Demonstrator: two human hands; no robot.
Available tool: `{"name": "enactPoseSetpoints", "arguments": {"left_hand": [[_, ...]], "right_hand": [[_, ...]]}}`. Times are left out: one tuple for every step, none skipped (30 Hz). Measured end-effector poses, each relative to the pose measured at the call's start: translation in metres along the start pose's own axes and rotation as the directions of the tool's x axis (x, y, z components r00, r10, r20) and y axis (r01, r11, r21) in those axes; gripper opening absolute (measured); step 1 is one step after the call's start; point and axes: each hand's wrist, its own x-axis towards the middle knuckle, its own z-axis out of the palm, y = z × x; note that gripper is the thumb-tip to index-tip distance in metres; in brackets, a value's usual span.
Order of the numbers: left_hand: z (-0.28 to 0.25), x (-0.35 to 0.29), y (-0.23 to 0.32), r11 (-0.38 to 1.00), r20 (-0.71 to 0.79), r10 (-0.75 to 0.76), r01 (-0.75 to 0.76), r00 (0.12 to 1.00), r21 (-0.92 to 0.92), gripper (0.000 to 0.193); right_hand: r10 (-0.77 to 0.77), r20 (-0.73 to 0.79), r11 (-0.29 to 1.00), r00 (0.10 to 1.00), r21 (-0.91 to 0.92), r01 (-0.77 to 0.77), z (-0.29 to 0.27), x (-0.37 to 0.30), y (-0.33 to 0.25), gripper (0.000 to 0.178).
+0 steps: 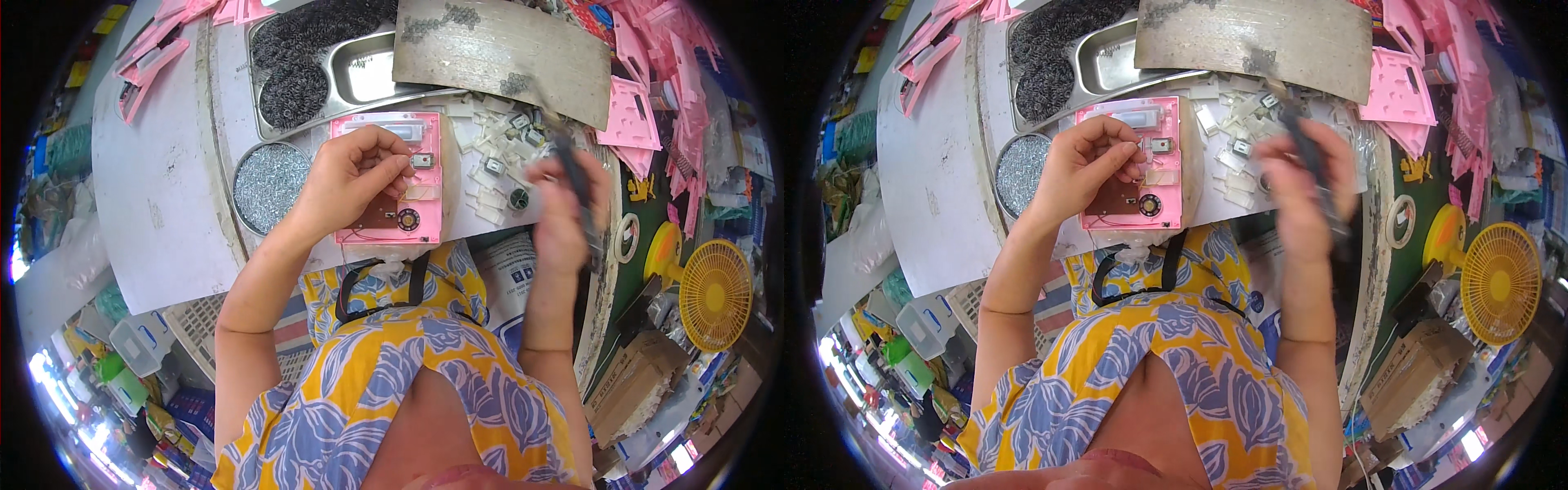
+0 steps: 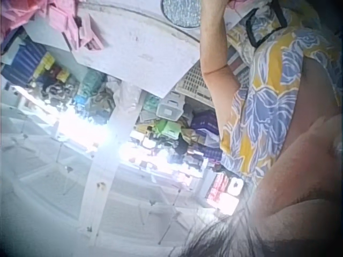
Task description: Assembling a pink toy device by soldering internal components and using an electric screwdriver to secure the casing.
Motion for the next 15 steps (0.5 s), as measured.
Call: {"name": "enactPoseSetpoints", "arguments": {"left_hand": [[-0.002,0.000,-0.002,1.000,0.009,-0.006,0.006,1.000,-0.023,0.012],[-0.004,0.000,-0.003,0.999,0.022,-0.013,0.014,1.000,-0.049,0.012],[-0.004,0.000,-0.003,0.998,0.024,-0.021,0.023,0.999,-0.065,0.012],[-0.003,-0.001,-0.002,0.996,0.029,-0.031,0.033,0.999,-0.085,0.012],[-0.002,0.000,-0.002,0.994,0.034,-0.040,0.044,0.999,-0.105,0.013],[-0.003,-0.001,-0.003,0.991,0.036,-0.043,0.047,0.998,-0.123,0.013],[-0.003,-0.002,-0.004,0.989,0.038,-0.045,0.050,0.998,-0.142,0.013],[-0.003,-0.003,-0.005,0.986,0.042,-0.046,0.053,0.998,-0.160,0.013],[-0.003,-0.004,-0.005,0.985,0.045,-0.047,0.054,0.998,-0.164,0.013],[-0.004,-0.004,-0.006,0.984,0.049,-0.047,0.055,0.998,-0.168,0.013],[-0.004,-0.004,-0.006,0.983,0.054,-0.048,0.057,0.997,-0.172,0.013],[-0.004,-0.004,-0.008,0.979,0.045,-0.050,0.058,0.998,-0.195,0.013],[-0.004,-0.004,-0.010,0.974,0.038,-0.053,0.060,0.998,-0.217,0.013],[-0.004,-0.004,-0.012,0.969,0.031,-0.055,0.061,0.998,-0.238,0.013],[-0.003,-0.004,-0.012,0.969,0.017,-0.059,0.061,0.998,-0.238,0.013]], "right_hand": [[0.069,0.051,0.994,0.996,0.077,-0.073,0.026,0.003,0.007,0.048],[0.135,0.103,0.978,0.985,0.145,-0.149,0.045,0.008,0.014,0.053],[0.154,0.155,0.974,0.976,0.143,-0.176,0.060,0.012,0.020,0.055],[0.174,0.206,0.969,0.963,0.135,-0.205,0.071,0.017,0.025,0.058],[0.172,0.236,0.962,0.956,0.170,-0.215,0.078,0.019,0.031,0.058],[0.175,0.260,0.961,0.950,0.164,-0.222,0.083,0.019,0.033,0.058],[0.178,0.282,0.961,0.943,0.158,-0.229,0.086,0.020,0.035,0.058],[0.181,0.303,0.960,0.936,0.151,-0.234,0.088,0.020,0.037,0.058],[0.156,0.314,0.975,0.936,0.105,-0.197,0.088,0.020,0.039,0.057],[0.148,0.307,0.979,0.940,0.089,-0.184,0.089,0.020,0.039,0.057],[0.141,0.299,0.983,0.944,0.073,-0.170,0.090,0.019,0.038,0.057],[0.132,0.290,0.986,0.948,0.055,-0.155,0.091,0.018,0.037,0.057],[0.131,0.271,0.989,0.954,0.037,-0.147,0.091,0.017,0.036,0.057],[0.130,0.251,0.990,0.959,0.018,-0.138,0.093,0.015,0.035,0.057],[0.125,0.232,0.991,0.965,0.005,-0.130,0.094,0.013,0.035,0.057]]}}
